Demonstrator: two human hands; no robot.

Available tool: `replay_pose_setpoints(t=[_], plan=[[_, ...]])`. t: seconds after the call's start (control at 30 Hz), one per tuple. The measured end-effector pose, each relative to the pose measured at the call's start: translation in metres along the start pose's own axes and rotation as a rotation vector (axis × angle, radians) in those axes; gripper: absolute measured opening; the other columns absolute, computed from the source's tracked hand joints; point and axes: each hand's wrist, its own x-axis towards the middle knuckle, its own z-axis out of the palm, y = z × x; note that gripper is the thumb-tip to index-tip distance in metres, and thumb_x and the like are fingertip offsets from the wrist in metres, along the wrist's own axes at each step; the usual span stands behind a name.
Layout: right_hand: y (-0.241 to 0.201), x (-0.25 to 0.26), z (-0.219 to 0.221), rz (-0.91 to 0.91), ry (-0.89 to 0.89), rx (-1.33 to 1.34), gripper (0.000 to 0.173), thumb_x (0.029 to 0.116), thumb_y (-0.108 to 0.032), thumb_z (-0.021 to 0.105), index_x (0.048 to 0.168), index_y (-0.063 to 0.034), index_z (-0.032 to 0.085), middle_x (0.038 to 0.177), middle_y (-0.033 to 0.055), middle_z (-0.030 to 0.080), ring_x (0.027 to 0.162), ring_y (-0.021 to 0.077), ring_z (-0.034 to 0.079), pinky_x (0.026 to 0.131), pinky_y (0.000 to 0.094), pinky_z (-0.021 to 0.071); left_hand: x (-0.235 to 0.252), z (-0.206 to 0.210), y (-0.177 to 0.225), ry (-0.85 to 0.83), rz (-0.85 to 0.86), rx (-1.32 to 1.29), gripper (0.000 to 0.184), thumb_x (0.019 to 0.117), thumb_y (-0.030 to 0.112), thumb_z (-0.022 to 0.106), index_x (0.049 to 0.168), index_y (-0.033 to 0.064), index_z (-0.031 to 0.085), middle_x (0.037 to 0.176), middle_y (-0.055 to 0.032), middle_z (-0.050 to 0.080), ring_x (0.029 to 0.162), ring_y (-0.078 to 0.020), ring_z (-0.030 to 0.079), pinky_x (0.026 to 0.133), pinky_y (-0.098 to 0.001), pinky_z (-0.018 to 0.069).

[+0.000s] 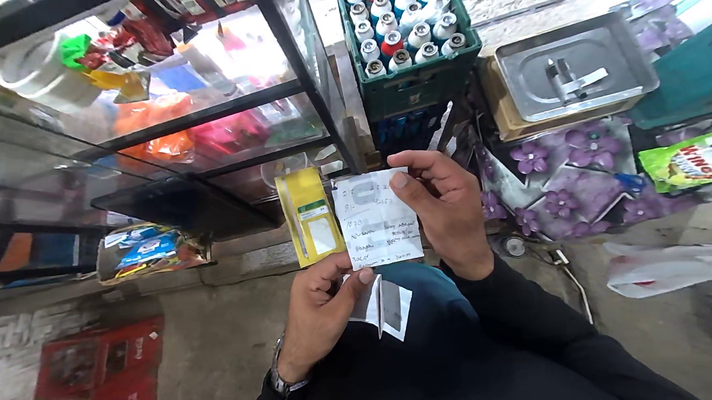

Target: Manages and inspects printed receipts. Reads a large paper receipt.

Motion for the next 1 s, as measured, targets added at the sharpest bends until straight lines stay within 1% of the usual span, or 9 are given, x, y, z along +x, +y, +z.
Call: replay_pose_setpoints(t=[0.37,0.47,0.7,1.0], plan=[[-0.004,0.004,-0.028,0.008,-0.049,0.017,0.028,0.1015,-0.009,0.063,0.129,-0.0038,0.065,0.095,0.0101,0.068,0.073,0.0157,0.067,0.058,0.0275,0.0600,0.000,0.034,0.001,0.031,0.015,0.014,0.014,0.0968,0.006,0.069,0.108,-0.0028,0.072,0.090,-0.0066,0.074,0.070,-0.0083,0.067,0.063,-0.0226,0.0581],[-0.004,0.004,-0.037,0.006,-0.070,0.005,0.028,0.1013,-0.009,0.063,0.129,-0.0043,0.065,0.095,0.0095,0.069,0.074,0.0152,0.067,0.059,0.0269,0.0606,-0.003,0.045,0.000,0.056,0.013,0.009,0.015,0.0968,0.006,0.069,0.108,-0.0030,0.072,0.090,-0.0072,0.074,0.071,-0.0092,0.067,0.065,-0.0237,0.0587],[-0.006,0.006,-0.055,0.031,-0.130,0.015,0.028,0.1010,-0.009,0.064,0.128,-0.0057,0.066,0.093,0.0084,0.067,0.070,0.0145,0.066,0.057,0.0266,0.0590,-0.010,0.073,-0.003,0.141,0.029,0.009,0.015,0.0964,0.005,0.069,0.109,-0.0033,0.072,0.091,-0.0071,0.075,0.070,-0.0090,0.068,0.064,-0.0236,0.0591],[-0.008,0.005,-0.075,0.028,-0.184,0.035,0.027,0.1011,-0.010,0.064,0.128,-0.0048,0.066,0.092,0.0090,0.068,0.070,0.0152,0.066,0.056,0.0278,0.0596,-0.017,0.102,-0.006,0.214,0.019,0.002,0.016,0.0960,0.006,0.070,0.109,-0.0036,0.072,0.090,-0.0082,0.075,0.069,-0.0101,0.069,0.063,-0.0244,0.0597]])
